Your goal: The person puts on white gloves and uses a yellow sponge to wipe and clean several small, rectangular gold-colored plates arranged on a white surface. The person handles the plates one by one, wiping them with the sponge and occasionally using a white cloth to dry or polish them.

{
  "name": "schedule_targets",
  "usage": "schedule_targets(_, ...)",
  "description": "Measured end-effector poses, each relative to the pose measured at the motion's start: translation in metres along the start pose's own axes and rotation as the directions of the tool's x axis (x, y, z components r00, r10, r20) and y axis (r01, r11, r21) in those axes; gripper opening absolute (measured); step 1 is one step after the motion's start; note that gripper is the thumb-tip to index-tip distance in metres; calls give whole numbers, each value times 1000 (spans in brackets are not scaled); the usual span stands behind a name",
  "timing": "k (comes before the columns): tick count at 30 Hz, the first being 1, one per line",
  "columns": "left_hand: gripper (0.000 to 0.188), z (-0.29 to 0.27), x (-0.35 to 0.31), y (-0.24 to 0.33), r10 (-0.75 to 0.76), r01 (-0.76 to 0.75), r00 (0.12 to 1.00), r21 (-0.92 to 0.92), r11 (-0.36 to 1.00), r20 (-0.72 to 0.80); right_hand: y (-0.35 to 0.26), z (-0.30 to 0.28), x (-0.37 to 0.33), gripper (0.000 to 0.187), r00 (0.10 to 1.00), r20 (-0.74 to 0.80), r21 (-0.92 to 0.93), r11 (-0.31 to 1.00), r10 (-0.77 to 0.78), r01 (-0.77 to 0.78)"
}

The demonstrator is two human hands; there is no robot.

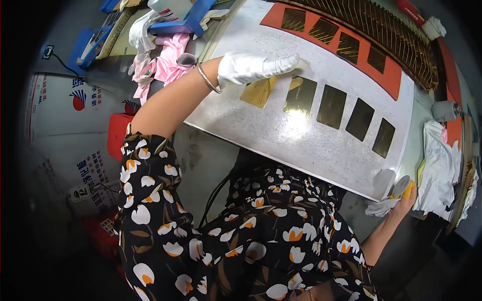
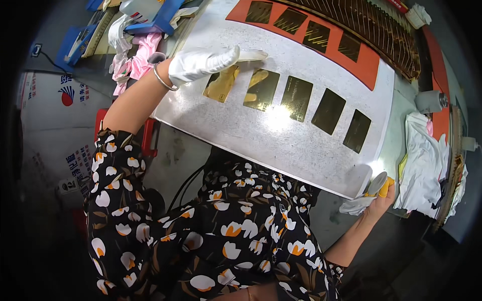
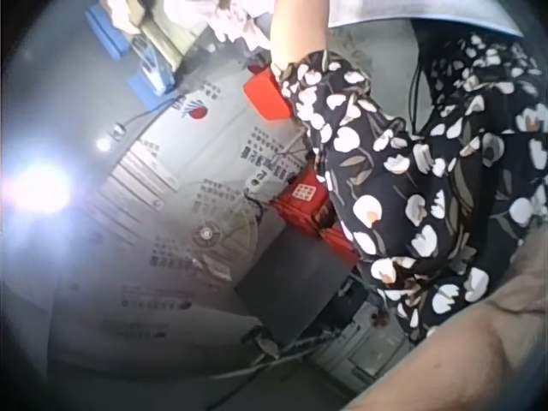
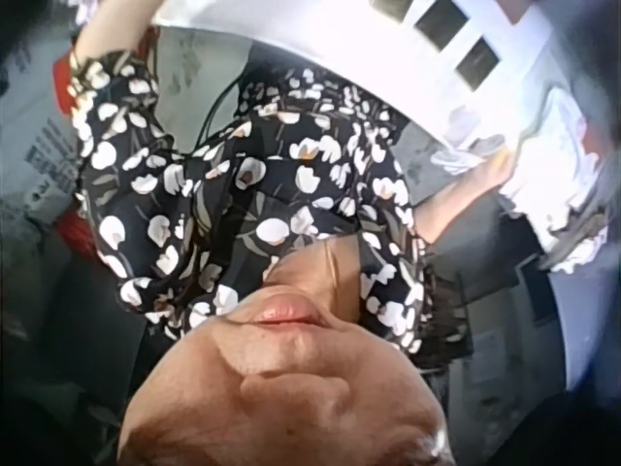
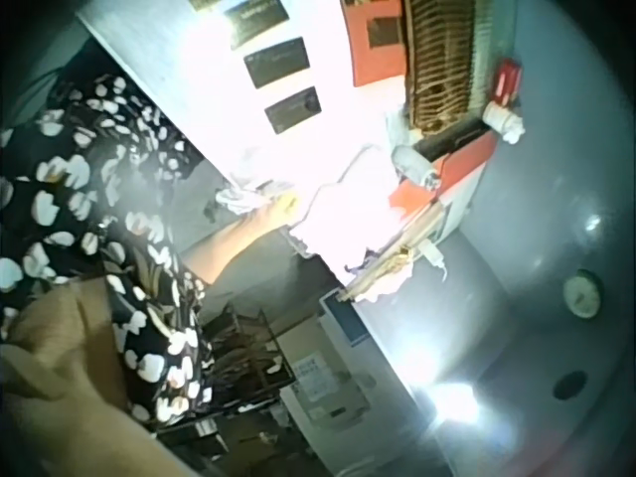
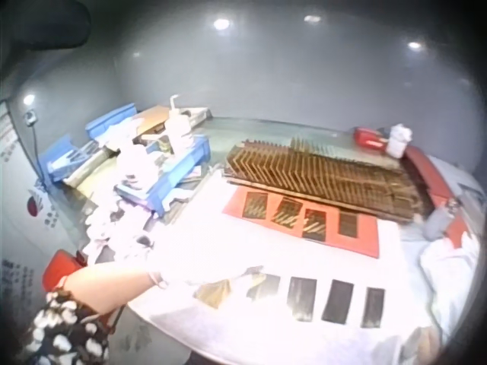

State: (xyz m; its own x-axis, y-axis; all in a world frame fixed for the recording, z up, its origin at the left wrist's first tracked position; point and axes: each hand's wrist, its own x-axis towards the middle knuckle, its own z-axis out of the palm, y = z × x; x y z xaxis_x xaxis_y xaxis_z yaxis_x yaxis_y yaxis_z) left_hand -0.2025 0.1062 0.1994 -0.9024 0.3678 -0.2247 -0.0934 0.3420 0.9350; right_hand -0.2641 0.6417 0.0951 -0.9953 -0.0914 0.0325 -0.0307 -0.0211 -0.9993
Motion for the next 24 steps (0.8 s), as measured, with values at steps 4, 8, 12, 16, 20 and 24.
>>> schedule_targets(4, 58, -3, -13, 12, -115, 142, 979, 156, 978, -168, -3, 3, -3, 18, 1000, 15, -10, 1000, 2, -2)
schedule_targets(8, 58, 7, -12, 34, -43, 45, 977, 8, 999, -209, -2, 4, -3, 18, 1000, -22, -15, 1000, -3, 3)
schedule_targets(12, 63, 6, -2, 29, -36, 35, 996, -18, 999, -80, -3, 3, 0, 17, 1000, 10, -103, 995, -16, 17)
schedule_targets(16, 64, 10, 18, 25, -82, 83, 996, 64, 994, -20, -13, 15, -3, 14, 1000, -3, -58, 998, -1, 1)
schedule_targets(20, 68, 27, 34, 26, 30, -28, 999, -118, 993, 17, -13, 14, -4, 13, 999, 15, -16, 999, 35, -35)
schedule_targets(24, 68, 22, 46, 13, 33, -27, 996, -78, 997, 77, -13, 18, -3, 14, 1000, 8, -22, 1000, 9, -9)
